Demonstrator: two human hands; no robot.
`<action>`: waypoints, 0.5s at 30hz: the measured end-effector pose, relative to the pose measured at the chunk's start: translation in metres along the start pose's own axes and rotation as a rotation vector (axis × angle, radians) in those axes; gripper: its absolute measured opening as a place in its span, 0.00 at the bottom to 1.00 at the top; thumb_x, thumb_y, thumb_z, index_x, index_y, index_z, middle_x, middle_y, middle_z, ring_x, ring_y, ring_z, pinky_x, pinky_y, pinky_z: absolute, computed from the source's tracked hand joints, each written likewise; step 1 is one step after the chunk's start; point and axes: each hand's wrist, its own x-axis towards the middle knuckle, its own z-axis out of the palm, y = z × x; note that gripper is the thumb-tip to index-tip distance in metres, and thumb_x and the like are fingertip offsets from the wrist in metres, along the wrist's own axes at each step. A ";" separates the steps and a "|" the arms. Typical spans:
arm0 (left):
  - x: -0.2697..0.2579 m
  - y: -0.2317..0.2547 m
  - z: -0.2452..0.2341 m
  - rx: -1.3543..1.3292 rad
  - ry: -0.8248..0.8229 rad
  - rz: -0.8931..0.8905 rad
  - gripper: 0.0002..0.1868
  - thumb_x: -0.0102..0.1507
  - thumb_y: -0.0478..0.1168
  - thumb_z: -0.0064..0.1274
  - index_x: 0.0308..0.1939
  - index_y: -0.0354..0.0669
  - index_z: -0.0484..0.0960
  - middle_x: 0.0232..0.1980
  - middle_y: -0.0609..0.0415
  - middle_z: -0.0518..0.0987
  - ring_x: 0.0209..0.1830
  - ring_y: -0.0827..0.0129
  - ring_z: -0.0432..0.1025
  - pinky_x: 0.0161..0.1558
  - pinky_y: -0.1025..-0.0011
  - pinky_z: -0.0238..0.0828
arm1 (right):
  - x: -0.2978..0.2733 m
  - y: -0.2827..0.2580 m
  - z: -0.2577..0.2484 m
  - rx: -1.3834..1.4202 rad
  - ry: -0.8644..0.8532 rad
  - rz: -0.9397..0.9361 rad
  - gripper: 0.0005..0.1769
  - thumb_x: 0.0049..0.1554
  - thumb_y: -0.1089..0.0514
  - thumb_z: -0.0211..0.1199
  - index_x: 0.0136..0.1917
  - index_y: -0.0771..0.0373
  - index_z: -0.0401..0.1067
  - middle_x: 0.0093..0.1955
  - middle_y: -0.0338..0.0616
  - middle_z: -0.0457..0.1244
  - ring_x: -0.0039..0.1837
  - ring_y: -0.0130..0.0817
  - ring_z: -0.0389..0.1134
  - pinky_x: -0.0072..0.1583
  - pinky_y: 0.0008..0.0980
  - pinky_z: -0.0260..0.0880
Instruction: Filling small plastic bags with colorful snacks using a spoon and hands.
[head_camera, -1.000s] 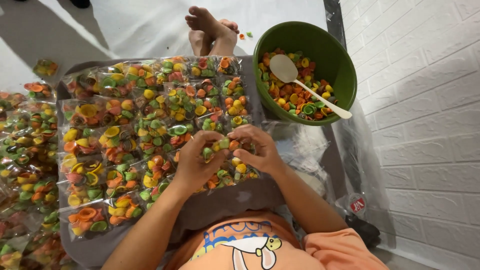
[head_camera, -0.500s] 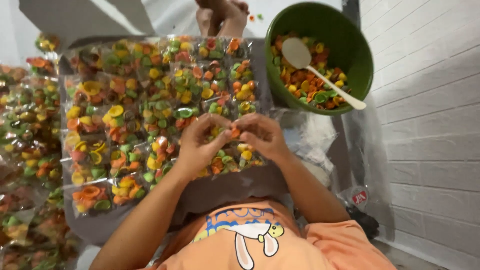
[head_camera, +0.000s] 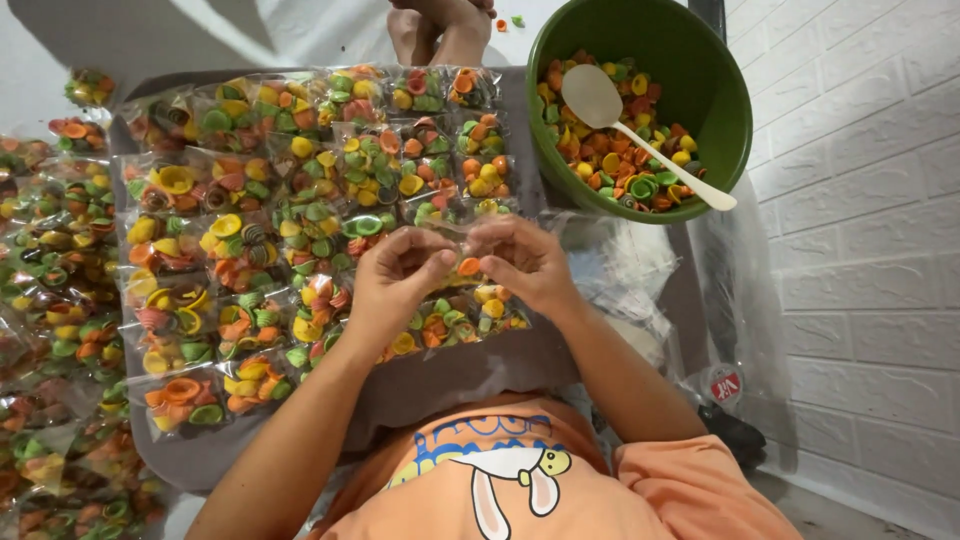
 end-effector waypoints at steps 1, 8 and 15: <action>-0.001 0.001 0.000 0.001 0.000 -0.001 0.09 0.62 0.36 0.66 0.44 0.37 0.85 0.41 0.52 0.85 0.40 0.75 0.80 0.40 0.75 0.82 | -0.002 0.003 -0.003 0.001 0.001 0.001 0.15 0.57 0.68 0.70 0.58 0.73 0.76 0.50 0.54 0.70 0.43 0.28 0.73 0.39 0.24 0.75; 0.000 0.001 0.000 -0.038 -0.007 0.055 0.13 0.64 0.35 0.64 0.50 0.33 0.85 0.48 0.49 0.83 0.45 0.68 0.81 0.42 0.70 0.83 | 0.000 0.009 -0.016 -0.059 0.075 -0.008 0.06 0.58 0.71 0.67 0.50 0.76 0.79 0.44 0.54 0.68 0.40 0.30 0.72 0.40 0.27 0.75; 0.006 0.003 -0.002 0.065 0.078 0.154 0.07 0.65 0.32 0.62 0.46 0.33 0.86 0.44 0.48 0.83 0.45 0.65 0.81 0.42 0.70 0.82 | -0.001 0.006 -0.015 -0.052 0.069 0.009 0.08 0.59 0.71 0.66 0.53 0.76 0.78 0.45 0.56 0.69 0.42 0.33 0.73 0.43 0.30 0.77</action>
